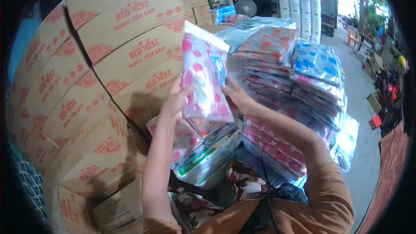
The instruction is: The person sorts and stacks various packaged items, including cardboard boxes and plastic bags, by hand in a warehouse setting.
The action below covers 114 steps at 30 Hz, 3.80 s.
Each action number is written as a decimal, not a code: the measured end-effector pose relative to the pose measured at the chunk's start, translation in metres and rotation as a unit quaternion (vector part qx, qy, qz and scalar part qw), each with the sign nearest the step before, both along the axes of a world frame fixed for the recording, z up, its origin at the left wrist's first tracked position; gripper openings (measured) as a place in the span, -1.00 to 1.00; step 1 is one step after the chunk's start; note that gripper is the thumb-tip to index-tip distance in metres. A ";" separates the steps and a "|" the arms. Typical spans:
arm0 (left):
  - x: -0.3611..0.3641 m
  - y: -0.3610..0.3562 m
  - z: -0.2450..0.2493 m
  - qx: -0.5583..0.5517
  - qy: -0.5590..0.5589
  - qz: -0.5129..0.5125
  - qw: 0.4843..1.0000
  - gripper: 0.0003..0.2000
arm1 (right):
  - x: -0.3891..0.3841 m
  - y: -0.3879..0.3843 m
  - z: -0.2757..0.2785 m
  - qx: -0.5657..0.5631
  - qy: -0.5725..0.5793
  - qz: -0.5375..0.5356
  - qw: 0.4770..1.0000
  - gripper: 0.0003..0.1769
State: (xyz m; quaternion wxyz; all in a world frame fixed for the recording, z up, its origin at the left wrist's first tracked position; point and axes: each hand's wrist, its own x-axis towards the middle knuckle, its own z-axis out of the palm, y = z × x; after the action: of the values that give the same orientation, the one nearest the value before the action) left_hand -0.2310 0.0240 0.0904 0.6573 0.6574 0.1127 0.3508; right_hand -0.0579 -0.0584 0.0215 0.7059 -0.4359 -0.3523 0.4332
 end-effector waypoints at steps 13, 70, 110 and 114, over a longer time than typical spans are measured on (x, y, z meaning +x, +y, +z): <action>0.190 -0.051 0.101 0.204 0.070 -0.060 0.975 -0.30 | 0.167 -0.190 0.140 0.160 -0.314 -0.415 0.839 -0.77; -0.136 0.012 -0.240 0.199 0.603 0.335 0.696 -0.27 | -0.147 0.104 -0.203 0.076 -0.842 -0.008 0.534 -0.59; 0.172 -0.087 0.149 0.193 -0.134 -0.159 0.959 -0.50 | 0.160 -0.166 0.151 0.167 -0.239 -0.344 0.892 -0.46; 0.228 -0.092 0.116 0.207 -0.068 -0.109 0.970 -0.48 | 0.196 -0.206 0.143 0.163 -0.306 -0.473 0.810 -0.50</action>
State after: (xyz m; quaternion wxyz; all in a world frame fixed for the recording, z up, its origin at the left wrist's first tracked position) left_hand -0.0034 -0.0675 0.2060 0.5472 0.7622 -0.0792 0.3366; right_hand 0.1381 -0.2643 0.1647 0.7398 -0.5374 -0.3655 -0.1737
